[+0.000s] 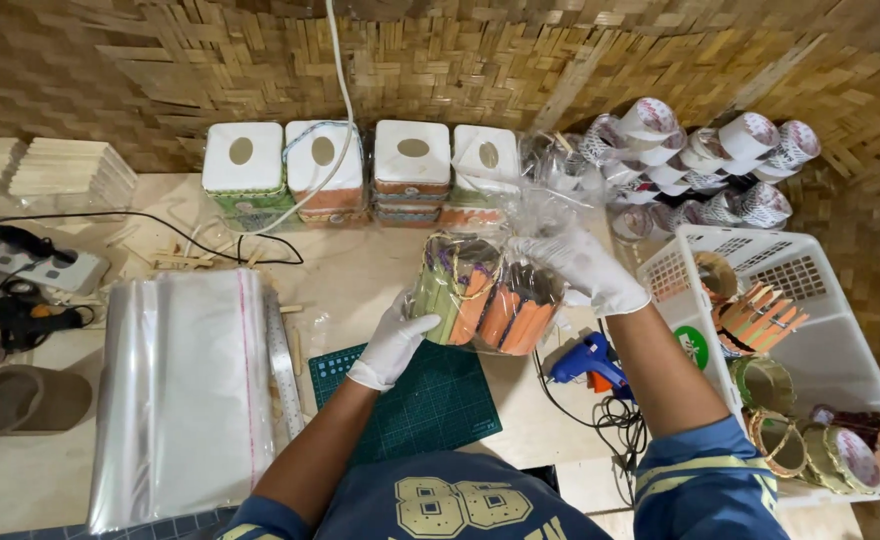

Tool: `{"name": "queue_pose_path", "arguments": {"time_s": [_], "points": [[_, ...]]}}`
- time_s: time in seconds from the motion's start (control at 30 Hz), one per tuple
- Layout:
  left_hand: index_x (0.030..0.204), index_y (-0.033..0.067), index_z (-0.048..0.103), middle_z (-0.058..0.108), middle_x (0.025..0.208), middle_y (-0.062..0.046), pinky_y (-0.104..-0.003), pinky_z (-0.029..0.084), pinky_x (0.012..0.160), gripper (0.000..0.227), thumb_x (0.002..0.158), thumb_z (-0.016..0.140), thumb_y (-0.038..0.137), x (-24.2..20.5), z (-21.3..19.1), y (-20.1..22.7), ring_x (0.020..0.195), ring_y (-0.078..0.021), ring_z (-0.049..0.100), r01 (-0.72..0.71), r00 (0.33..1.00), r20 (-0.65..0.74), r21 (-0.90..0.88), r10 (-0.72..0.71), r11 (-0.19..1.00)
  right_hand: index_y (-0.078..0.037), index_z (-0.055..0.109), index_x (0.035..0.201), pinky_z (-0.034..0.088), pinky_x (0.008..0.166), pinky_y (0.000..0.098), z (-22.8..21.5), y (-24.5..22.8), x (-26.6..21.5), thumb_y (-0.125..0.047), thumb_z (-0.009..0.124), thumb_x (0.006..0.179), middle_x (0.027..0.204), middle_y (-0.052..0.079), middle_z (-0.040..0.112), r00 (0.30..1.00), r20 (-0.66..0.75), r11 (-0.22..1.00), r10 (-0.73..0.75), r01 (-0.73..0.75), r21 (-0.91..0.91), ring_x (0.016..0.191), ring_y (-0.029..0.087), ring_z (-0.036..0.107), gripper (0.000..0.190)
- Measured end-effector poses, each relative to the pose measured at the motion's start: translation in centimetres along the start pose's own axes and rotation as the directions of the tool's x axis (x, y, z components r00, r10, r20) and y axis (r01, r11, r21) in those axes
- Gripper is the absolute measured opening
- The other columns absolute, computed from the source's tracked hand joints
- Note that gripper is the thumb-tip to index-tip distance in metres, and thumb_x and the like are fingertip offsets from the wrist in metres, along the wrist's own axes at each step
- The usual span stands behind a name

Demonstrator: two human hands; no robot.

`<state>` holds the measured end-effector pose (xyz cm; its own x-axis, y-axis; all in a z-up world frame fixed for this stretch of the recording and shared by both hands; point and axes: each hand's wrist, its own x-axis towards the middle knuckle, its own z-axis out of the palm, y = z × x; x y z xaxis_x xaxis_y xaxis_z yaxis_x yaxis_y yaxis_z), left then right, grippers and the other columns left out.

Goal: The person packages small handcrafted items into plastic bags. They wrap items in plastic, use a ruler to measure material, apply labels to finished packages, and place them into a storage basket.

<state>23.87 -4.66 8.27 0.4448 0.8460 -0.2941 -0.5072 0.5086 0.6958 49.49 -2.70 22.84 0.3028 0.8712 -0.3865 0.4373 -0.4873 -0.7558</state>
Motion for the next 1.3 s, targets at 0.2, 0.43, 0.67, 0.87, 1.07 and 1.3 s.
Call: {"name": "queue_pose_path", "arguments": {"time_s": [0.2, 0.43, 0.67, 0.87, 1.07, 1.3], "points": [[0.134, 0.0145, 0.055, 0.059, 0.12, -0.004, -0.038, 0.055, 0.102, 0.071, 0.075, 0.079, -0.016, 2.5, -3.9, -2.0, 0.113, -0.0195, 0.06, -0.06, 0.998, 0.007, -0.071, 0.06, 0.996, 0.009, 0.065, 0.114, 0.046, 0.099, 0.0177, 0.5, -2.9, -1.7, 0.003, 0.07, 0.08, 0.105, 0.009, 0.068, 0.988, 0.156, 0.834, -0.004, -0.083, 0.545, 0.108, 0.014, 0.065, 0.035], [0.139, 0.0181, 0.051, 0.058, 0.127, -0.003, -0.038, 0.053, 0.103, 0.076, 0.076, 0.079, -0.014, 2.7, -2.4, 1.8, 0.116, -0.0202, 0.06, -0.1, 0.995, 0.015, -0.121, 0.103, 0.988, -0.014, 0.077, 0.099, 0.055, 0.088, 0.0305, 0.3, -9.9, -2.6, -0.021, 0.089, 0.08, 0.096, 0.001, 0.076, 0.916, 0.033, 0.912, -0.4, 0.394, 0.11, 0.091, 0.014, 0.07, 0.024], [0.163, 0.0173, 0.027, 0.037, 0.16, -0.009, -0.045, 0.032, 0.114, 0.082, 0.093, 0.069, 0.016, 2.4, 0.0, 8.0, 0.129, -0.0207, 0.048, -0.156, 0.984, -0.069, 0.072, 0.161, 0.985, -0.022, 0.081, 0.098, 0.053, 0.095, 0.0288, -3.2, -15.0, -0.1, -0.028, 0.087, 0.085, 0.104, -0.003, 0.078, 0.862, 0.038, 0.86, -0.506, 0.507, -0.06, 0.101, 0.009, 0.069, 0.016], [0.162, 0.011, 0.031, 0.038, 0.161, -0.014, -0.047, 0.033, 0.115, 0.07, 0.098, 0.059, 0.022, -1.9, -3.5, 7.5, 0.136, -0.03, 0.046, -0.022, 0.972, -0.228, 0.16, 0.059, 0.987, -0.014, 0.078, 0.099, 0.05, 0.104, 0.0342, -4.2, -15.6, 7.7, -0.021, 0.09, 0.084, 0.111, 0.006, 0.076, 0.78, -0.033, 0.78, -0.625, 0.625, -0.029, 0.111, 0.02, 0.068, 0.021], [0.156, 0.0053, 0.042, 0.052, 0.153, -0.014, -0.035, 0.034, 0.108, 0.067, 0.092, 0.051, 0.02, -7.0, -3.6, 8.8, 0.136, -0.0248, 0.051, 0.166, 0.851, -0.511, 0.034, -0.126, 0.986, -0.003, 0.073, 0.12, 0.053, 0.076, 0.0272, -4.6, -15.4, 14.7, -0.008, 0.073, 0.094, 0.1, 0.004, 0.068, 0.68, 0.048, 0.673, -0.731, 0.731, -0.111, 0.084, 0.015, 0.06, 0.027], [0.155, 0.0048, 0.045, 0.054, 0.15, -0.014, -0.035, 0.034, 0.105, 0.061, 0.095, 0.048, 0.019, -7.5, -4.0, 8.7, 0.133, -0.0241, 0.052, 0.204, 0.806, -0.575, 0.049, -0.139, 0.978, -0.005, 0.067, 0.127, 0.054, 0.094, 0.0255, -3.3, -14.3, 20.8, -0.003, 0.07, 0.091, 0.115, 0.003, 0.07, 0.709, 0.133, 0.718, -0.692, 0.696, 0.026, 0.099, 0.012, 0.064, 0.036]]}}
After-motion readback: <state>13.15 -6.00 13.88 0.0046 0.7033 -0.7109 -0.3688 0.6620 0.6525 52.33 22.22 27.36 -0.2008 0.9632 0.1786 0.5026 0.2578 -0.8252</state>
